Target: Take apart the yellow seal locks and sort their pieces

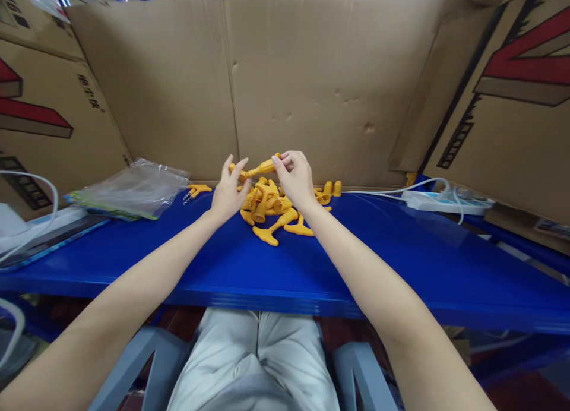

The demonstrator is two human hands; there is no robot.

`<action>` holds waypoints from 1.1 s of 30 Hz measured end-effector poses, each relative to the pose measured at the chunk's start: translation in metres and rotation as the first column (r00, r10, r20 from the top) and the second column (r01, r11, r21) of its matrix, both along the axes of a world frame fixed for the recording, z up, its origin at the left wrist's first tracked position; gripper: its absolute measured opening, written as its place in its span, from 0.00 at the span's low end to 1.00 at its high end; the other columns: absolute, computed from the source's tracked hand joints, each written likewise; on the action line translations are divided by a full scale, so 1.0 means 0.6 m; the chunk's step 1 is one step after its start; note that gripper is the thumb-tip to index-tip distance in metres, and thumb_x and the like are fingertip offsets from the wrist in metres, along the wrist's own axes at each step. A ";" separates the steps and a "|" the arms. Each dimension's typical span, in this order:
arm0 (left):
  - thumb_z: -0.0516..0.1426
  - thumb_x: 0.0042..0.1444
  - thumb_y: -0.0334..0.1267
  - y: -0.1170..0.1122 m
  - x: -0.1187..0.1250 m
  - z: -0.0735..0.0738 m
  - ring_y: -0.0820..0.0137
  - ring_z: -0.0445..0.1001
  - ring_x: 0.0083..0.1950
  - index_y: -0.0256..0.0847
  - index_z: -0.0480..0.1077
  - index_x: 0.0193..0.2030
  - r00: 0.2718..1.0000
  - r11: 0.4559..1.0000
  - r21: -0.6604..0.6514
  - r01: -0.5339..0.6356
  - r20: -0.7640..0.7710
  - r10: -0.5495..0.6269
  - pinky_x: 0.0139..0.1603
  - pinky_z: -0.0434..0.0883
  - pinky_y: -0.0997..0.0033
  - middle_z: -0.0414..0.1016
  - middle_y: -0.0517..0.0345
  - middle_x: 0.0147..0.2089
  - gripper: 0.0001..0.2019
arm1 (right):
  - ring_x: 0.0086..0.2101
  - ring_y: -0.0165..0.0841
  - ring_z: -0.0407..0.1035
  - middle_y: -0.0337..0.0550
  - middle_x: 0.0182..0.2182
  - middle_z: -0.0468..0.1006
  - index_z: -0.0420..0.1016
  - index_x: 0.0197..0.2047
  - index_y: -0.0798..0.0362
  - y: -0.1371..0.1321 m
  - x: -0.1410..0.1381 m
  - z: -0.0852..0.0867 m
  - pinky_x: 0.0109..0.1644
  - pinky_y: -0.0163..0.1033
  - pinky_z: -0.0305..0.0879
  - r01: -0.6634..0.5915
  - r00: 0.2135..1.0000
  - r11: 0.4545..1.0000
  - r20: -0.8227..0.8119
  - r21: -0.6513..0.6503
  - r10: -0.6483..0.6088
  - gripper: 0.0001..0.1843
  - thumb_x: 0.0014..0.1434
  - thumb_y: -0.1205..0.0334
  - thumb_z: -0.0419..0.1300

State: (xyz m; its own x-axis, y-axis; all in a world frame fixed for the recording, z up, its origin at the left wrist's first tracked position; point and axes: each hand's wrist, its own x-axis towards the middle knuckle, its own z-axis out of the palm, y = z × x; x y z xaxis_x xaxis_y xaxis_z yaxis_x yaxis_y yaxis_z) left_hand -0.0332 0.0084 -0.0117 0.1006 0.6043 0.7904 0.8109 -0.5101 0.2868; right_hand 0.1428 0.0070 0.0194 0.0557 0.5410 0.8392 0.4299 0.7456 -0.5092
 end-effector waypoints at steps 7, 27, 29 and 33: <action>0.46 0.64 0.35 -0.020 0.001 0.016 0.61 0.73 0.51 0.48 0.56 0.65 0.999 0.999 -0.027 0.031 -0.039 -0.032 0.51 0.70 0.62 0.63 0.46 0.60 0.22 | 0.38 0.34 0.71 0.48 0.45 0.73 0.66 0.51 0.49 0.001 0.013 0.005 0.37 0.39 0.68 0.049 0.991 0.963 0.131 -0.266 -0.014 0.18 0.63 0.49 0.49; 0.49 0.61 0.38 -0.016 -0.006 0.010 0.56 0.75 0.50 0.42 0.55 0.63 0.970 0.982 -0.186 -0.017 -0.241 -0.029 0.50 0.69 0.56 0.72 0.46 0.54 0.23 | 0.48 0.44 0.67 0.53 0.47 0.75 0.66 0.49 0.54 -0.016 0.024 -0.008 0.47 0.46 0.54 0.243 0.595 0.967 0.776 0.074 -0.208 0.13 0.63 0.59 0.50; 0.48 0.61 0.38 -0.017 -0.005 0.010 0.57 0.75 0.50 0.43 0.56 0.63 0.963 0.980 -0.195 -0.025 -0.266 -0.028 0.50 0.69 0.57 0.73 0.46 0.53 0.23 | 0.47 0.45 0.68 0.53 0.45 0.76 0.68 0.47 0.54 -0.015 0.024 -0.009 0.47 0.46 0.53 0.278 0.552 0.960 0.812 0.037 -0.191 0.12 0.64 0.59 0.50; 0.49 0.61 0.38 -0.019 0.001 0.009 0.58 0.76 0.49 0.43 0.56 0.63 0.963 0.975 -0.219 -0.026 -0.268 -0.035 0.49 0.69 0.60 0.75 0.48 0.49 0.23 | 0.43 0.44 0.69 0.53 0.42 0.77 0.67 0.45 0.54 -0.016 0.029 -0.008 0.46 0.45 0.53 0.268 0.527 0.959 0.819 0.093 -0.227 0.10 0.61 0.61 0.52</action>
State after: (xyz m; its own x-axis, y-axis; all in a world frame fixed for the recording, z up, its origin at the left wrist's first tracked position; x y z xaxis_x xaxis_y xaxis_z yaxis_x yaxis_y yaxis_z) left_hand -0.0328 -0.0030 -0.0062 0.2942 0.7583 0.5817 0.8710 -0.4633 0.1633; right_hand 0.1601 -0.0024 0.0146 -0.5029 0.6488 0.5711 0.8368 0.5309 0.1337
